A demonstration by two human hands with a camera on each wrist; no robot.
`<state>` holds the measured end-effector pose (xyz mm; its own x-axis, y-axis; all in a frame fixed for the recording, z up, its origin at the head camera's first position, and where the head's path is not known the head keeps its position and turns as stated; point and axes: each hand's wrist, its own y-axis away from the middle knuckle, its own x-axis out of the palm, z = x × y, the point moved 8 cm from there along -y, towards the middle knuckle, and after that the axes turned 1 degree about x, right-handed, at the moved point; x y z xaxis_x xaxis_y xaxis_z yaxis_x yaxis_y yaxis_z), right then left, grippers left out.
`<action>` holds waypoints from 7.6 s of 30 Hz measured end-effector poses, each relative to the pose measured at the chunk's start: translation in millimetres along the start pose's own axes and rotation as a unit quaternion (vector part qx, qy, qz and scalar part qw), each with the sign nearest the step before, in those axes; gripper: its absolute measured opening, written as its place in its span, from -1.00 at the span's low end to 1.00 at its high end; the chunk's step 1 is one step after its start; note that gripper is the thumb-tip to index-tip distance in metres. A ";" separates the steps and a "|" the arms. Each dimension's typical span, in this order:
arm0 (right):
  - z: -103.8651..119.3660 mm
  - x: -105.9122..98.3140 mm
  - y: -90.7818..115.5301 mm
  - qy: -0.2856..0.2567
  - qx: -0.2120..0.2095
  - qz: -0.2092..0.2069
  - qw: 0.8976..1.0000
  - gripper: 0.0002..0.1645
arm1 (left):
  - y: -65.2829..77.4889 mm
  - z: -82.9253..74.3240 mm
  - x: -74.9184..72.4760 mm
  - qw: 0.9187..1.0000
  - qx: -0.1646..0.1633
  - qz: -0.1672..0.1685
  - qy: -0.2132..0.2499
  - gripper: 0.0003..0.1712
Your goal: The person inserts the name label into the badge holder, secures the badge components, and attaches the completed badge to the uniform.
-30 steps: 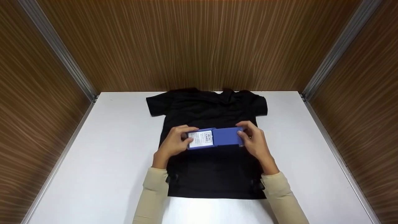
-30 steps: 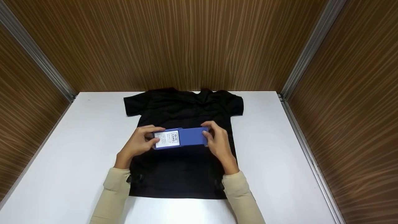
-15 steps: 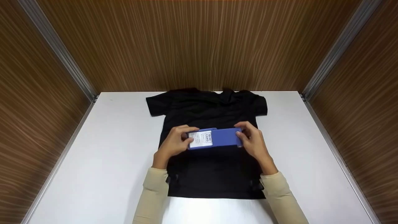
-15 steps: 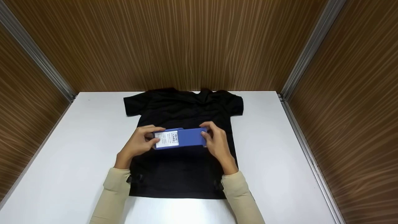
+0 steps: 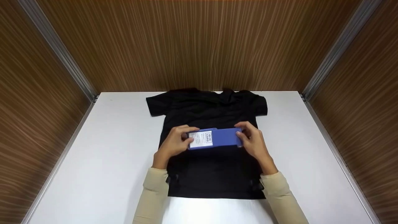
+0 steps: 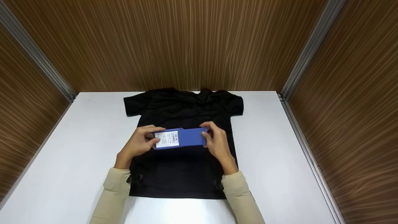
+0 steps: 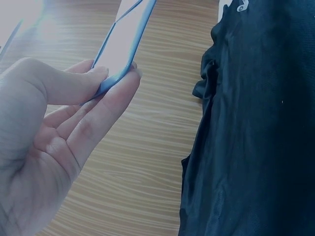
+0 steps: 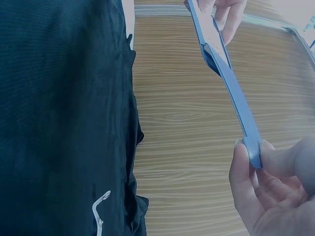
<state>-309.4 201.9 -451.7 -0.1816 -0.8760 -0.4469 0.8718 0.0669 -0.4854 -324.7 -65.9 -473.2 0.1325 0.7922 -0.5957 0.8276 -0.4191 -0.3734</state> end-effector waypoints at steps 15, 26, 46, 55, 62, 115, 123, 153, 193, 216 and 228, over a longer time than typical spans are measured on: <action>-11.9 2.9 0.1 -0.019 -0.004 0.008 1.000 -0.75 | 0.1 -2.4 0.9 1.000 0.011 0.002 0.011 -0.54; -15.5 4.3 0.5 -0.022 0.005 0.003 1.000 -0.74 | 0.0 -2.0 1.4 1.000 0.016 0.002 0.010 -0.52; -11.4 12.9 1.7 -0.031 0.001 0.041 0.999 -0.77 | -0.1 -3.4 2.0 1.000 0.010 0.015 0.024 -0.54; -14.5 10.2 1.0 -0.051 -0.006 0.028 0.998 -0.76 | -0.3 -3.6 1.5 1.000 0.009 0.017 0.024 -0.54; -6.6 4.3 0.9 -0.045 0.012 0.013 0.999 -0.76 | 0.4 -1.0 -1.2 1.000 -0.001 0.012 0.013 -0.53; -9.1 10.9 1.4 -0.046 0.015 0.025 0.999 -0.58 | 0.2 0.7 -0.7 1.000 -0.001 0.007 0.023 -0.49; -15.5 11.0 0.3 -0.072 0.017 0.035 0.997 -0.49 | 0.3 1.9 -4.2 0.999 -0.004 -0.006 0.031 -0.53; -11.4 12.9 1.6 -0.079 0.022 0.034 0.996 -0.49 | 0.0 -0.1 -2.0 1.000 -0.004 0.002 0.029 -0.52; 32.4 13.5 6.4 -0.074 -0.017 0.047 0.996 -0.55 | -1.2 -5.7 2.3 0.999 0.012 0.015 0.031 -0.54; 33.2 15.5 8.1 -0.073 0.002 0.055 0.996 -0.56 | -1.1 -9.6 6.2 0.999 0.015 0.024 0.038 -0.55; 34.2 18.1 8.9 -0.065 -0.004 0.058 0.996 -0.57 | -2.6 -11.6 8.3 0.999 0.019 0.025 0.041 -0.55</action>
<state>-289.3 170.3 -438.4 -0.0180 -0.9167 -0.3991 0.8802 0.1748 -0.4413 -319.5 -53.2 -468.9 0.2183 0.8026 -0.5552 0.7982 -0.4741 -0.3715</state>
